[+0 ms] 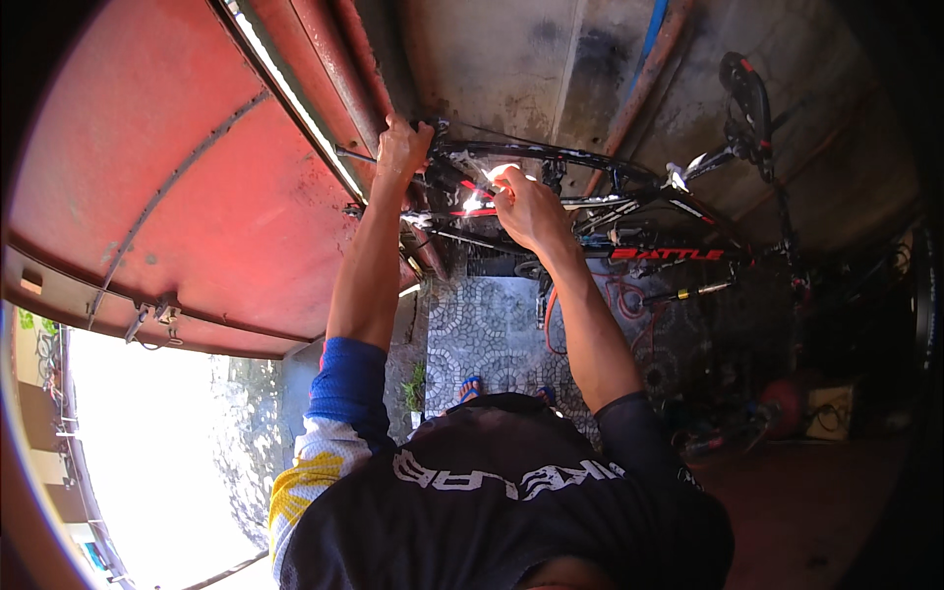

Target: The person scrubs the frame and components of a bicycle mounted upside down on a stand using a blue sponge and a yellow cloth. They apply soap and water to the frame, chain, and fork, then rinse the parts with a hose.

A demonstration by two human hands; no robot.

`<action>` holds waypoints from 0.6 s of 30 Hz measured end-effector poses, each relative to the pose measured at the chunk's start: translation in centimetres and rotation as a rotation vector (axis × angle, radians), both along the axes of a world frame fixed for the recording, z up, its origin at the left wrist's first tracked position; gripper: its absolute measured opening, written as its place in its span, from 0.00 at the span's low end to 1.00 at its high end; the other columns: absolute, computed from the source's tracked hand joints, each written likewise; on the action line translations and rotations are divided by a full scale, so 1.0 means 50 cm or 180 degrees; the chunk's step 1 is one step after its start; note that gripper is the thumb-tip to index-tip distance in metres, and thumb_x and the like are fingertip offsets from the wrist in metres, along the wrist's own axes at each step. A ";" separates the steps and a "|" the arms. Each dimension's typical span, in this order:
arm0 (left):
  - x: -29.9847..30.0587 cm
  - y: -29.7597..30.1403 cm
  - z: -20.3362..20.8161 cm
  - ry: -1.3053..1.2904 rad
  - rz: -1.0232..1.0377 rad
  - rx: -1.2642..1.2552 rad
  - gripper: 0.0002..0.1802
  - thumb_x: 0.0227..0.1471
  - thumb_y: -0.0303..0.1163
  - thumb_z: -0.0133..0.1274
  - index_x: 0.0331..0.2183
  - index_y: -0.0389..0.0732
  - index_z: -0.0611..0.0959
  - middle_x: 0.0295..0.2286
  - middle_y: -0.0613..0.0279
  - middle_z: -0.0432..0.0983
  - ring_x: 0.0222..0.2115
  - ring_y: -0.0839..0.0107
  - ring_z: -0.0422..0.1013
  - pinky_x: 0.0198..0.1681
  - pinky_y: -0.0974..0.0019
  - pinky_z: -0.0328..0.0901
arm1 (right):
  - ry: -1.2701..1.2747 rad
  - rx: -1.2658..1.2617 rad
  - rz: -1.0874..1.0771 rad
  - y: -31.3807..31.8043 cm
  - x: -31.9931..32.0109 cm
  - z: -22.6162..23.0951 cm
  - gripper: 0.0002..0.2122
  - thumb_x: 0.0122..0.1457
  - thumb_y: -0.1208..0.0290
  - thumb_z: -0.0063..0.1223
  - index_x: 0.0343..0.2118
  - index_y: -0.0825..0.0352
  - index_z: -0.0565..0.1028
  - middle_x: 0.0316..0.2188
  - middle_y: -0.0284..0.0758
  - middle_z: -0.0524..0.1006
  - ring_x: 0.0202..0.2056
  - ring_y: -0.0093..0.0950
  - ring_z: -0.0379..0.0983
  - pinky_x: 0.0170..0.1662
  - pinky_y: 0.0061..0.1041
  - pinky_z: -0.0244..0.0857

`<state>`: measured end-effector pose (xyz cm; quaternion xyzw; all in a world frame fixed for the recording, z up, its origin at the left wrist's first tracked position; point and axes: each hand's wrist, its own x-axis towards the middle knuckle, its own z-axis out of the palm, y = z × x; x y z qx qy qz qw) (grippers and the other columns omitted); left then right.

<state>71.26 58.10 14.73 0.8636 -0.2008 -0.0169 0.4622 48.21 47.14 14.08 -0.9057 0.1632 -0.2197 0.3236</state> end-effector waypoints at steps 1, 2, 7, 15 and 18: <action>-0.006 -0.007 0.001 -0.0008 0.0084 0.0090 0.30 0.58 0.43 0.53 0.41 0.21 0.66 0.26 0.31 0.79 0.21 0.51 0.80 0.24 0.56 0.78 | -0.0015 0.0065 0.0007 0.001 -0.001 0.010 0.14 0.59 0.70 0.47 0.47 0.66 0.73 0.41 0.48 0.81 0.44 0.48 0.78 0.46 0.41 0.71; 0.005 0.001 -0.010 -0.0450 0.0215 0.0308 0.29 0.58 0.42 0.53 0.41 0.21 0.65 0.26 0.32 0.79 0.21 0.52 0.80 0.24 0.57 0.78 | -0.0022 0.0073 0.0059 0.006 0.003 0.019 0.14 0.59 0.69 0.47 0.47 0.66 0.73 0.42 0.48 0.81 0.44 0.48 0.78 0.46 0.41 0.71; 0.001 0.006 0.002 0.0338 -0.0167 -0.0115 0.25 0.55 0.37 0.55 0.40 0.27 0.64 0.29 0.31 0.78 0.26 0.47 0.80 0.32 0.53 0.78 | -0.0214 0.0102 0.0085 -0.001 0.009 0.028 0.13 0.59 0.70 0.48 0.46 0.64 0.73 0.39 0.46 0.81 0.41 0.48 0.78 0.44 0.43 0.71; 0.056 0.092 -0.081 -0.0908 -0.0451 -0.0138 0.23 0.44 0.30 0.58 0.41 0.30 0.69 0.33 0.41 0.77 0.33 0.47 0.76 0.38 0.54 0.71 | -0.0734 0.0356 0.0505 0.031 0.050 0.068 0.11 0.58 0.72 0.50 0.44 0.63 0.74 0.34 0.45 0.81 0.38 0.49 0.78 0.40 0.44 0.71; 0.076 0.075 -0.075 -0.0180 -0.0382 -0.0476 0.32 0.49 0.36 0.63 0.48 0.25 0.69 0.38 0.49 0.76 0.35 0.62 0.79 0.35 0.65 0.77 | -0.0246 0.0214 0.0336 0.028 0.065 0.078 0.11 0.61 0.74 0.49 0.47 0.63 0.75 0.40 0.45 0.82 0.42 0.45 0.79 0.43 0.39 0.71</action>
